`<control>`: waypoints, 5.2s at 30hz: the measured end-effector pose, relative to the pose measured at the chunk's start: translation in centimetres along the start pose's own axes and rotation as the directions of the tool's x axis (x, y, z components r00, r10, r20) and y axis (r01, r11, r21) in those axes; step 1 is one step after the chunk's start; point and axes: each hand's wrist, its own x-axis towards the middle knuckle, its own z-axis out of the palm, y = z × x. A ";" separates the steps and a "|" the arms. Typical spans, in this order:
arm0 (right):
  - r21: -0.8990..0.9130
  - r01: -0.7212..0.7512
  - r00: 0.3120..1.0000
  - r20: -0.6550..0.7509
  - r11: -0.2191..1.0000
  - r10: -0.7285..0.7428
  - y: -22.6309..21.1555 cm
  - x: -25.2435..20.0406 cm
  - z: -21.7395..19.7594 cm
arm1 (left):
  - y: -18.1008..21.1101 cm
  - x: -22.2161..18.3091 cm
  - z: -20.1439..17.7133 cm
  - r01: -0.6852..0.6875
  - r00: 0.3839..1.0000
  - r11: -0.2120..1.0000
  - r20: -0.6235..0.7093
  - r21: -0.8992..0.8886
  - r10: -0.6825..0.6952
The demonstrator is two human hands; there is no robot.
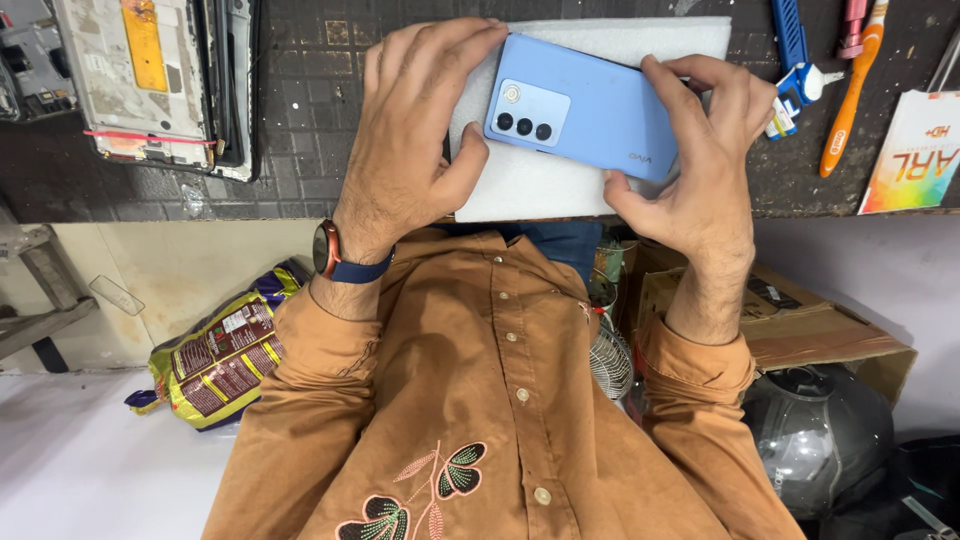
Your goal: The person applies adhesive to the internal frame and the edges of a light blue smartphone back cover. The person then aligns and presses the back cover onto the phone chassis. Finally, the person wraps a yellow rubber band around the assembled phone to secure it while the adhesive sets.
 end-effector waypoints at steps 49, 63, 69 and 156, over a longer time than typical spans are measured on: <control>-0.038 -0.057 0.993 0.098 0.998 0.060 -1.3 1.5 -1.8 | 2.1 2.9 -0.5 0.138 0.990 0.990 0.018 0.038 -0.139; -0.034 -0.060 0.998 0.011 0.998 0.060 -2.3 0.0 -1.8 | 2.2 2.2 0.2 0.043 0.997 0.999 -0.072 0.007 -0.042; 0.244 -0.033 0.986 -0.152 0.969 0.072 -3.2 -1.7 -1.3 | 2.5 1.4 -0.1 0.023 0.996 0.986 -0.079 -0.163 -0.037; 0.865 -0.103 0.965 -0.033 0.491 0.260 -9.2 -2.5 0.4 | 8.0 -2.3 1.5 0.138 0.914 -0.117 0.172 -0.984 -0.369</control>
